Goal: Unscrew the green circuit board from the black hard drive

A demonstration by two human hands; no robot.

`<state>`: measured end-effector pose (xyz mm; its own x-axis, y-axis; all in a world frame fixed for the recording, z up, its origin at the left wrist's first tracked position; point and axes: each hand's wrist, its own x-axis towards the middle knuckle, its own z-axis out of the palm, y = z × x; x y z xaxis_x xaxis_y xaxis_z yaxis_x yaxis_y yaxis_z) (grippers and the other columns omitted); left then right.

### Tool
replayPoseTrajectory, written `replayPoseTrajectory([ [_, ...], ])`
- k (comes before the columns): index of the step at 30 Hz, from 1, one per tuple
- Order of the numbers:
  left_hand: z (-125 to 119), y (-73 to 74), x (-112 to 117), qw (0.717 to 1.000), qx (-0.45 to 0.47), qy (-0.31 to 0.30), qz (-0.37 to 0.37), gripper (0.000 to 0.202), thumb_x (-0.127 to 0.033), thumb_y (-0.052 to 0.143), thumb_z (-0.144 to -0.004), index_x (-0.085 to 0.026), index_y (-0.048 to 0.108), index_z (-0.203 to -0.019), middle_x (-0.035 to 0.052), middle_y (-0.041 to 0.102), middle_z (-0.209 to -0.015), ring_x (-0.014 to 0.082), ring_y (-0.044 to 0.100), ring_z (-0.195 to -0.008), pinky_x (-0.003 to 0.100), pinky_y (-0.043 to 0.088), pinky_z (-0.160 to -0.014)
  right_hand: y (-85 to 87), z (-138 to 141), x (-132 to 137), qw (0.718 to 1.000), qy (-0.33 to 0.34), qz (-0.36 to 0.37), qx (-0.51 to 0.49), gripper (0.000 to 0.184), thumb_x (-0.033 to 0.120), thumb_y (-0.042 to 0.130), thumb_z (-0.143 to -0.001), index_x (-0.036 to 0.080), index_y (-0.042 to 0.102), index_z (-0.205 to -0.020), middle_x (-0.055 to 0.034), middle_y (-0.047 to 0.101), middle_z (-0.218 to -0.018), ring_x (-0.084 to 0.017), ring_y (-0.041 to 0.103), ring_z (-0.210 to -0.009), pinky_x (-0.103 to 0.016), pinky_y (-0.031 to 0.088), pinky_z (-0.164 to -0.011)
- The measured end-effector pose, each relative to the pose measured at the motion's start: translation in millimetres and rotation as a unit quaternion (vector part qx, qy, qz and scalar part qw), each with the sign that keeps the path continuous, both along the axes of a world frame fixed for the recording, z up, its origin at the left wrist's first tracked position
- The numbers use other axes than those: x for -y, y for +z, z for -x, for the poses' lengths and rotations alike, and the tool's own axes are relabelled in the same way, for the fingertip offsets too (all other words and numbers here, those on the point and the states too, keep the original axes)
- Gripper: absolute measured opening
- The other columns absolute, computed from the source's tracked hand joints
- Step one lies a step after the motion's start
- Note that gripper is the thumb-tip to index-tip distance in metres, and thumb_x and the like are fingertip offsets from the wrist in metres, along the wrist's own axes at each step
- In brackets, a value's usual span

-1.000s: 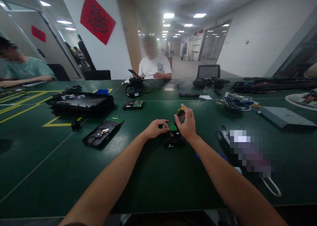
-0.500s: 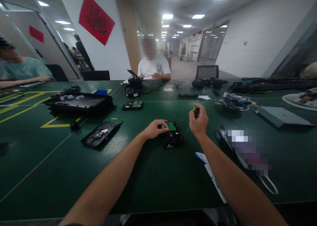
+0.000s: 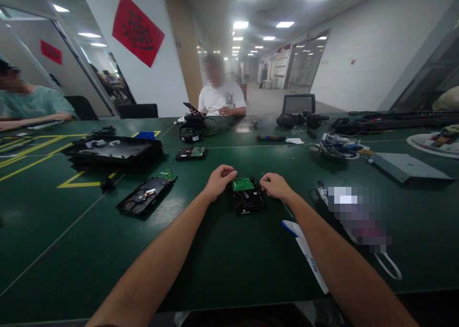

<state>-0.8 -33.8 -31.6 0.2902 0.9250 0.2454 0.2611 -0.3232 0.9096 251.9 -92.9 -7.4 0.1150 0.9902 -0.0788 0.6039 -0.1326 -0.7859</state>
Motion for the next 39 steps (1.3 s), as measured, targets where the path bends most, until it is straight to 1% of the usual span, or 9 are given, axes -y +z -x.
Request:
replayPoseTrajectory([
  [2, 2.7, 3.7, -3.7, 0.993, -0.026, 0.112, 0.027, 0.042, -0.055, 0.062, -0.091, -0.017, 0.062, -0.110, 0.0125, 0.072, -0.111, 0.0228, 0.070, -0.097, 0.033, 0.055, -0.081, 0.3, 1.1, 2.0, 0.999, 0.030, 0.024, 0.000, 0.008, 0.019, 0.058, -0.082, 0.018, 0.066, -0.081, -0.0006, 0.071, -0.065, -0.009, 0.056, -0.041, -0.019, 0.036, -0.038],
  [4, 5.5, 11.0, -4.5, 0.982, -0.092, 0.145, 0.075, 0.047, -0.061, 0.061, -0.089, -0.016, 0.061, -0.106, 0.0132, 0.074, -0.104, 0.0220, 0.071, -0.082, 0.031, 0.054, -0.069, 2.2, 1.2, 3.8, 0.997, 0.057, 0.047, 0.001, 0.009, 0.017, 0.058, -0.081, 0.017, 0.065, -0.075, -0.0011, 0.070, -0.061, -0.010, 0.056, -0.040, -0.019, 0.034, -0.035],
  [8, 3.4, 31.5, 3.4, 0.963, -0.190, 0.054, 0.182, 0.058, -0.072, 0.049, -0.090, -0.016, 0.061, -0.095, 0.0123, 0.075, -0.081, 0.0225, 0.070, -0.063, 0.031, 0.052, -0.056, 5.7, 1.3, 5.7, 0.992, 0.102, 0.078, 0.000, 0.012, 0.015, 0.055, -0.081, 0.017, 0.061, -0.071, -0.0031, 0.070, -0.060, -0.012, 0.061, -0.043, -0.018, 0.034, -0.034],
  [20, -11.3, 51.9, 21.5, 0.968, -0.209, 0.032, 0.133, 0.074, -0.082, 0.046, -0.086, -0.016, 0.062, -0.116, 0.0171, 0.073, -0.117, 0.0307, 0.071, -0.099, 0.036, 0.053, -0.078, 9.9, 1.3, 6.1, 0.981, 0.160, 0.107, 0.027, 0.007, 0.016, 0.051, -0.087, 0.016, 0.058, -0.085, -0.0044, 0.072, -0.070, -0.011, 0.064, -0.047, -0.019, 0.037, -0.037],
  [29, -11.9, 52.5, 24.5, 0.981, -0.153, 0.019, 0.114, 0.087, -0.078, 0.045, -0.089, -0.017, 0.033, -0.149, 0.0174, 0.069, -0.130, 0.0288, 0.069, -0.112, 0.036, 0.052, -0.093, 21.3, 31.5, 23.3, 0.934, 0.300, 0.188, -0.045, 0.020, 0.017, 0.055, -0.087, 0.015, 0.063, -0.105, -0.0041, 0.075, -0.082, -0.010, 0.063, -0.053, -0.018, 0.038, -0.042],
  [32, -5.4, 60.8, 29.8, 0.959, -0.264, -0.022, 0.099, 0.104, -0.085, 0.055, -0.077, -0.017, 0.030, -0.153, 0.0218, 0.061, -0.141, 0.0352, 0.065, -0.121, 0.041, 0.049, -0.099, 23.0, 24.5, 18.5, 0.961, 0.239, 0.134, 0.024, 0.021, 0.021, 0.053, -0.091, 0.017, 0.066, -0.107, -0.0057, 0.076, -0.092, -0.012, 0.066, -0.062, -0.021, 0.044, -0.050],
  [34, -3.2, 66.7, 35.9, 0.931, -0.357, -0.045, 0.066, 0.121, -0.088, 0.065, -0.064, -0.017, 0.029, -0.155, 0.0251, 0.055, -0.146, 0.0416, 0.060, -0.128, 0.046, 0.046, -0.102, 22.2, 11.9, 11.5, 0.979, 0.070, 0.042, 0.185, 0.020, 0.026, 0.053, -0.093, 0.019, 0.070, -0.101, -0.0071, 0.076, -0.094, -0.016, 0.070, -0.074, -0.024, 0.049, -0.063],
  [36, -4.3, 70.3, 42.2, 0.896, -0.439, -0.056, 0.030, 0.127, -0.087, 0.072, -0.053, -0.018, 0.033, -0.153, 0.0259, 0.055, -0.146, 0.0469, 0.055, -0.130, 0.052, 0.042, -0.105, 19.5, -2.2, 4.0, 0.969, -0.022, 0.007, 0.245, 0.027, 0.025, 0.046, -0.096, 0.014, 0.068, -0.110, -0.0172, 0.073, -0.108, -0.026, 0.069, -0.099, -0.033, 0.051, -0.080],
  [39, -11.4, 70.4, 49.2, 0.852, -0.521, -0.046, -0.001, 0.128, -0.081, 0.077, -0.051, -0.016, 0.033, -0.153, 0.0292, 0.051, -0.147, 0.0514, 0.048, -0.134, 0.059, 0.036, -0.108, 12.0, -15.9, -3.7, 0.958, -0.051, -0.012, 0.283, 0.033, 0.028, 0.048, -0.097, 0.014, 0.066, -0.120, -0.0192, 0.068, -0.118, -0.030, 0.066, -0.108, -0.039, 0.049, -0.088],
])
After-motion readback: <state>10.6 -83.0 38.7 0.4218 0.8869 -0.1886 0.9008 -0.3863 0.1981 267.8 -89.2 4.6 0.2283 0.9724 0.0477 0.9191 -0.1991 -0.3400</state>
